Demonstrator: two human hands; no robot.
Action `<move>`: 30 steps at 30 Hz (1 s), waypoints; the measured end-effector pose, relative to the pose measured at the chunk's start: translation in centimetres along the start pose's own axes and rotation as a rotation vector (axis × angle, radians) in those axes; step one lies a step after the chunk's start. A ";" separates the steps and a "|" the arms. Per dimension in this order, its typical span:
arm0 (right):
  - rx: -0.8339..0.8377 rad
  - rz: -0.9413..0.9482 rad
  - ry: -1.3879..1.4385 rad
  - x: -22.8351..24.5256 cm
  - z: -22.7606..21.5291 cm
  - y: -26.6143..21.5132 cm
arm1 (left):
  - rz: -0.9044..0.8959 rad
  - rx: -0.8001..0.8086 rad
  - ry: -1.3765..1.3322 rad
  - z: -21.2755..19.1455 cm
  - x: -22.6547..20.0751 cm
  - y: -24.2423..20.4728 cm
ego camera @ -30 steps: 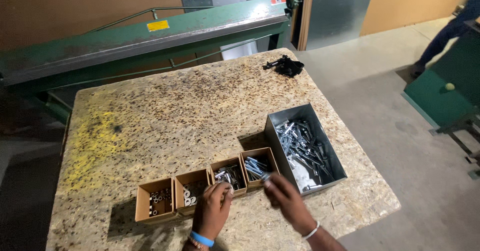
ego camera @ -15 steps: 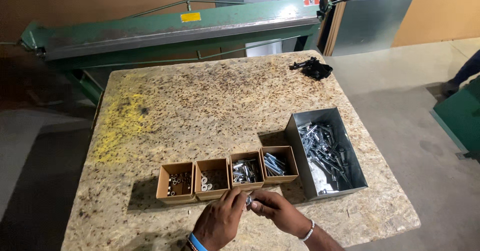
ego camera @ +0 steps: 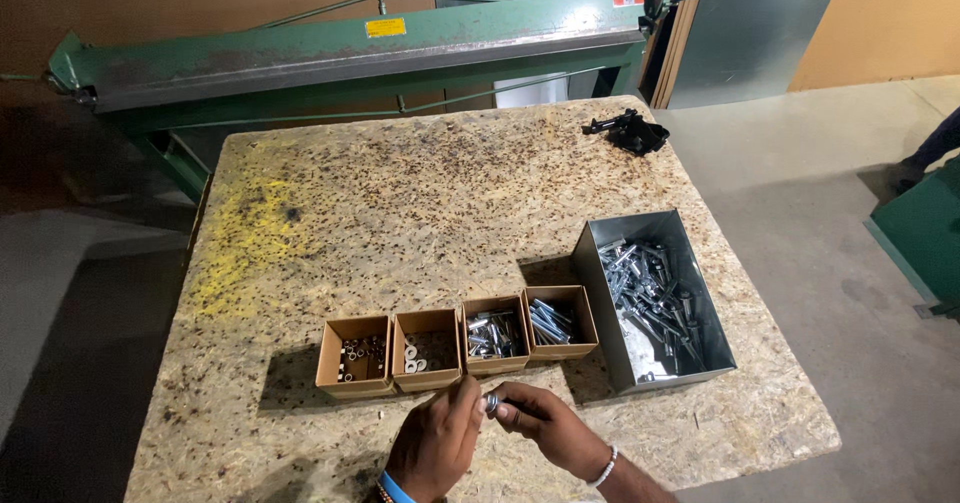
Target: The person repeatedly picks bolts from a metal bin, threads nuts onto them, and places the assembled fasteners into one of four cardboard boxes on the table. The process is continuous and repetitive throughout the clip.
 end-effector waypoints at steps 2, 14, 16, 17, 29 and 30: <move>-0.023 0.027 0.007 0.1 -0.2 -0.2 | -0.020 -0.024 0.034 0.1 0.0 0.1; -0.004 -0.021 -0.012 1.2 0.0 -0.1 | -0.039 -0.048 -0.057 -0.7 -0.2 -0.3; 0.033 -0.035 -0.044 1.0 0.2 0.0 | 0.086 -0.054 -0.057 -0.2 -0.8 -0.4; 0.035 -0.036 -0.045 1.0 0.3 0.0 | 0.085 -0.055 -0.055 0.0 -0.7 -0.3; 0.037 0.000 0.088 -0.4 0.4 0.8 | 0.013 -0.038 -0.126 -1.0 -1.0 0.2; 0.037 -0.022 0.025 -0.1 0.4 0.9 | -0.021 -0.037 -0.072 -0.8 -0.5 0.2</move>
Point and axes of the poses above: each hand's wrist, its own y-axis towards the middle knuckle, its own z-axis out of the palm, x = y × z, the point moved 9 cm from there along y, towards the middle knuckle, and after that the axes turned 6 degrees about x, right-handed, at the moved point
